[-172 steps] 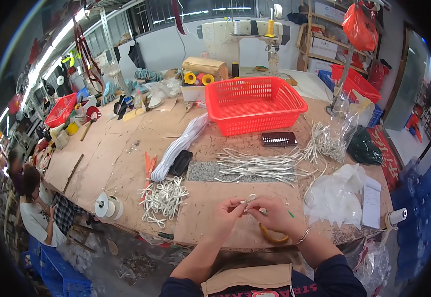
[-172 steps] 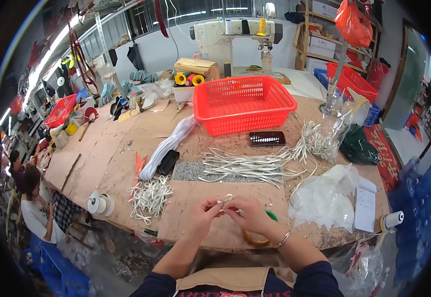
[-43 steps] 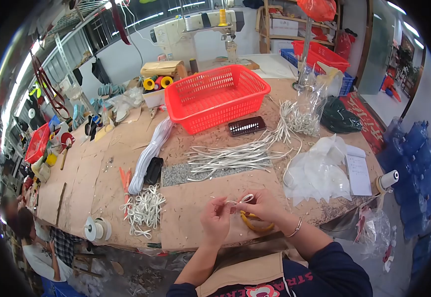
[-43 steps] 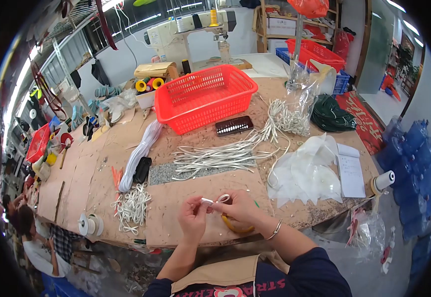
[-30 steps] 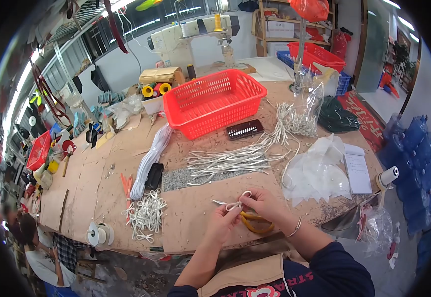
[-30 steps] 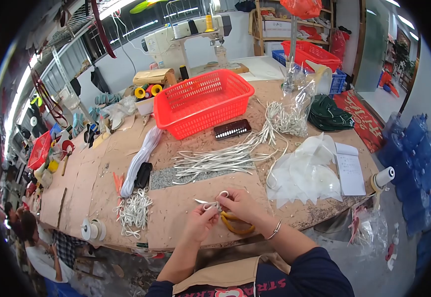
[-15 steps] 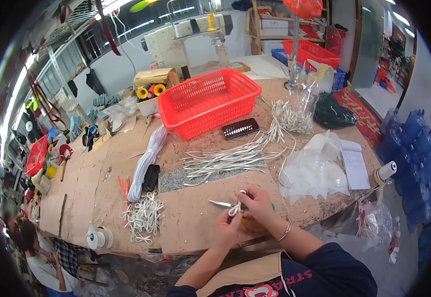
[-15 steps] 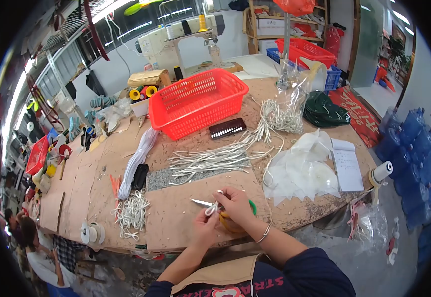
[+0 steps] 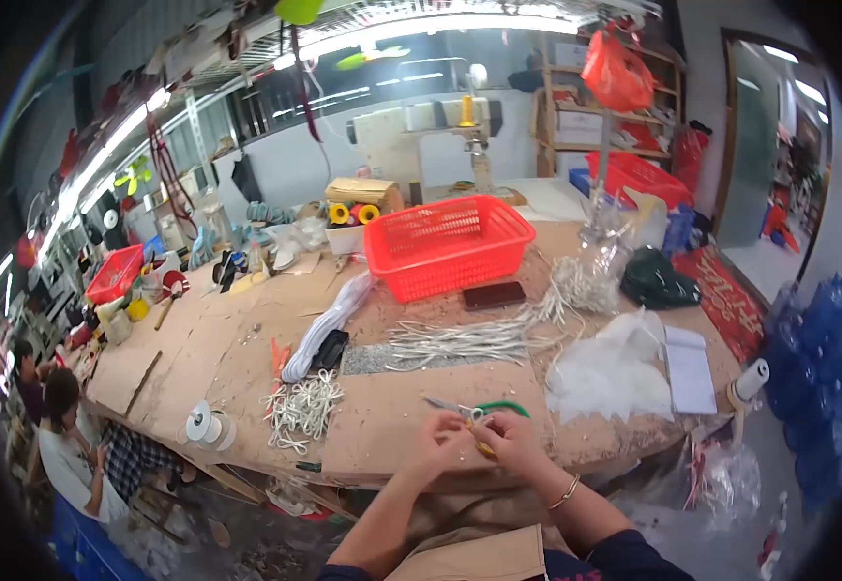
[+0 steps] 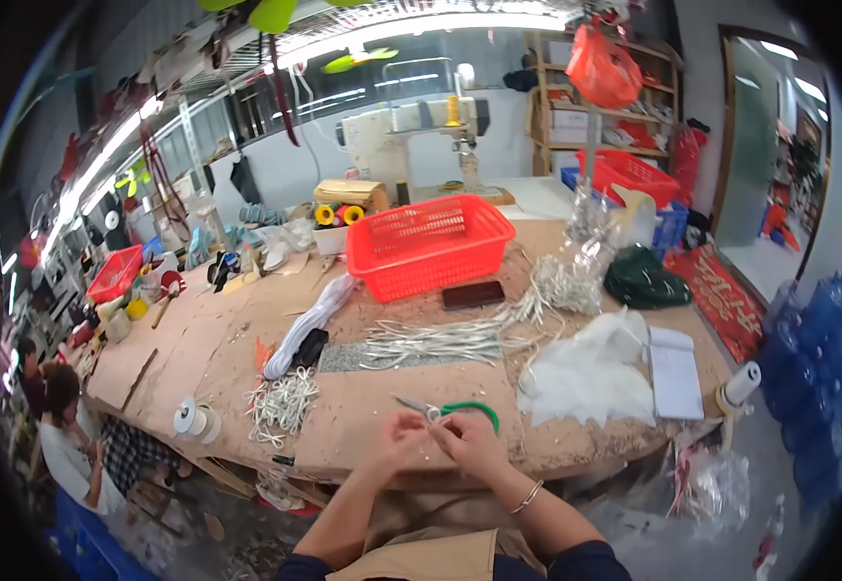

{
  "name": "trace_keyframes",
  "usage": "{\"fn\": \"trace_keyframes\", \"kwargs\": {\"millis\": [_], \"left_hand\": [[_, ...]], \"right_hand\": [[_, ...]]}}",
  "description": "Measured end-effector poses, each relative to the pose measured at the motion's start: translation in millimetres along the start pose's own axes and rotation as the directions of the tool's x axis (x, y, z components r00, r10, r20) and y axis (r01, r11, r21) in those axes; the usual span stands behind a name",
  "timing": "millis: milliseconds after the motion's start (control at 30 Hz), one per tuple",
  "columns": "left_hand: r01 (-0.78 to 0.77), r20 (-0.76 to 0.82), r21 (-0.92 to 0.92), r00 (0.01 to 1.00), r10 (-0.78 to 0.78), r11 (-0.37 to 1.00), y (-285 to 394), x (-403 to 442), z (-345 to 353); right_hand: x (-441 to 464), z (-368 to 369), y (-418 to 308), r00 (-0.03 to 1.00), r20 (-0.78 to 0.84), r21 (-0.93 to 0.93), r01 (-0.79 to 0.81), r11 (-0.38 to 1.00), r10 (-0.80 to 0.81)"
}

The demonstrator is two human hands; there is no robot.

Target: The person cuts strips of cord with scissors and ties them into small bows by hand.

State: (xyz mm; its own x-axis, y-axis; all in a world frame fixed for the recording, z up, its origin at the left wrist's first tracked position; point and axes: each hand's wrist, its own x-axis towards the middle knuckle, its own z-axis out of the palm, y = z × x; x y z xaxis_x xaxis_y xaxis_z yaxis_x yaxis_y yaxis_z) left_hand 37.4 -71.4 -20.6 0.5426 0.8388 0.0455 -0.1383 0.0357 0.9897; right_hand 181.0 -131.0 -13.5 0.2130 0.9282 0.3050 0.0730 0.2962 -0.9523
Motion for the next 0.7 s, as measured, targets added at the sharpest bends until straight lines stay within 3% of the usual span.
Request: {"fn": "trace_keyframes", "kwargs": {"millis": [33,67,133,167,200,267,400,467,500,567,600,667,700], "left_hand": [[-0.144,-0.062,-0.07,0.988,0.139,0.987,6,-2,-2],[-0.122,-0.045,-0.06,0.992,0.119,0.991,14,-6,-4],[-0.131,0.26,0.381,0.965,0.03,0.915,32,-15,-8],[-0.123,0.253,0.473,0.968,0.0,0.872,39,-18,-7],[-0.119,0.256,0.475,0.967,-0.008,0.872,44,-25,-3],[-0.119,0.317,0.406,0.948,-0.017,0.906,53,-32,1],[-0.028,0.346,0.331,0.934,-0.094,0.943,58,-32,-3],[-0.21,0.373,0.461,0.928,0.027,0.862,59,-29,-3],[-0.212,0.367,0.458,0.93,0.034,0.863,55,-27,-4],[-0.364,0.274,0.653,0.931,0.242,0.664,43,-19,-5],[-0.366,0.266,0.655,0.93,0.252,0.661,43,-17,-3],[-0.493,0.237,0.737,0.829,0.506,0.462,44,-13,3],[-0.494,0.233,0.739,0.826,0.514,0.458,42,-7,5]], "right_hand": [[-7,-5,-9,0.993,0.065,-0.159,-0.083,0.984,0.094],[-13,-8,-15,0.972,0.12,-0.316,-0.155,0.936,0.201],[-23,-10,-17,0.973,0.17,-0.427,-0.073,0.901,0.159],[-27,-12,-12,0.967,0.207,-0.419,-0.052,0.907,0.151],[-31,-12,-14,0.967,0.202,-0.415,-0.059,0.908,0.155],[-34,-13,-19,0.974,0.226,-0.422,0.077,0.903,0.022],[-33,-13,-33,0.97,0.228,-0.5,0.041,0.865,0.086],[-28,-13,-38,0.963,0.242,-0.551,0.036,0.833,0.118],[-25,-12,-34,0.961,0.249,-0.554,0.043,0.831,0.116],[-19,-8,-19,0.958,0.277,-0.515,0.086,0.853,0.071],[-16,-5,-19,0.956,0.286,-0.517,0.098,0.851,0.064],[-13,2,-20,0.959,0.262,-0.25,-0.039,0.968,0.106],[-9,5,-11,0.966,0.239,-0.035,-0.088,0.995,0.094]]}}
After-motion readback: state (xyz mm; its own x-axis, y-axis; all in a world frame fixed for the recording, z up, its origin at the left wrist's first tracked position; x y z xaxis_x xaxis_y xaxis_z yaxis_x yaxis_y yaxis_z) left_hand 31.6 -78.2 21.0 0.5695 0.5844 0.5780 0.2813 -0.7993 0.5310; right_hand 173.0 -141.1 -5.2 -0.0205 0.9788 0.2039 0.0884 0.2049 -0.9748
